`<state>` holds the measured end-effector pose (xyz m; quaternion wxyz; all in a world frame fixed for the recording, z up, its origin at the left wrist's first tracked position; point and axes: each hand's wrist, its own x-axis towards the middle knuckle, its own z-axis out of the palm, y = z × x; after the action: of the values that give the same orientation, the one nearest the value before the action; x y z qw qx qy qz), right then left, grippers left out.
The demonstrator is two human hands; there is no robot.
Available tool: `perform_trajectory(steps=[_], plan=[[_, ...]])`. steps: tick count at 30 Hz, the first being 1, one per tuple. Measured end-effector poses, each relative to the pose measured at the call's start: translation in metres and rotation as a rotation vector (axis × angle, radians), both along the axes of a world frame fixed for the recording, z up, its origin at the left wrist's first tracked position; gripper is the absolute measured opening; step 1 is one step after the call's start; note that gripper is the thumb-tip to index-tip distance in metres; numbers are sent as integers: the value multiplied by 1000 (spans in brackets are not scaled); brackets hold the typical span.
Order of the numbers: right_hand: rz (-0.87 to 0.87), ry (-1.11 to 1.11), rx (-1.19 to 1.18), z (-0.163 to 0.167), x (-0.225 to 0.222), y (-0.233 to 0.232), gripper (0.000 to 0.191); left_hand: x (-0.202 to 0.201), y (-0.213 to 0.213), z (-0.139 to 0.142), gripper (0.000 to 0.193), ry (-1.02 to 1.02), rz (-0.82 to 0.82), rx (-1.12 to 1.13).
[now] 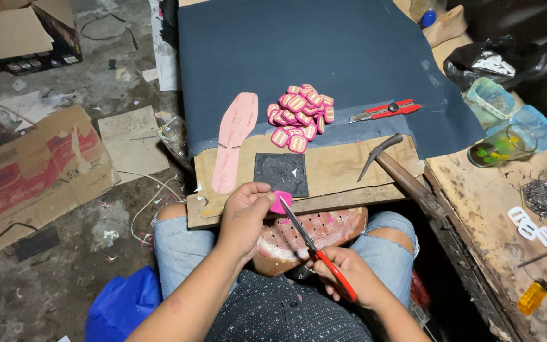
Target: The person sits at a workbench trimming pink foam sandal components. They cut edges with scissors, trim with a utility knife, and smooth the cut edges with a file, placing finished pieces on the bench beside a pile of completed foam parts and a pink insole.
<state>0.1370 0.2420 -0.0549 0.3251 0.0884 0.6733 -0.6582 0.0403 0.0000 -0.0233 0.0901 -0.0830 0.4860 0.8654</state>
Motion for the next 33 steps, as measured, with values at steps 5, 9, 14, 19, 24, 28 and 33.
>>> perform_trajectory(steps=[5,9,14,19,24,28,33], plan=[[-39,-8,34,3,1,-3,30,1,-1,0,23,2,-1,-5],[-1,2,125,4,0,-5,27,2,-1,-2,23,17,2,-2],[-5,14,198,-2,4,-8,27,-1,3,-3,27,85,63,-123],[41,111,-43,-11,6,-5,30,-4,0,3,35,4,19,-144],[48,127,-250,-17,5,-3,40,2,7,6,19,-61,-61,23],[59,121,-205,-15,2,-2,41,3,5,8,13,-135,-92,15],[135,127,-78,-8,-4,1,41,-2,0,5,19,-153,-50,-63]])
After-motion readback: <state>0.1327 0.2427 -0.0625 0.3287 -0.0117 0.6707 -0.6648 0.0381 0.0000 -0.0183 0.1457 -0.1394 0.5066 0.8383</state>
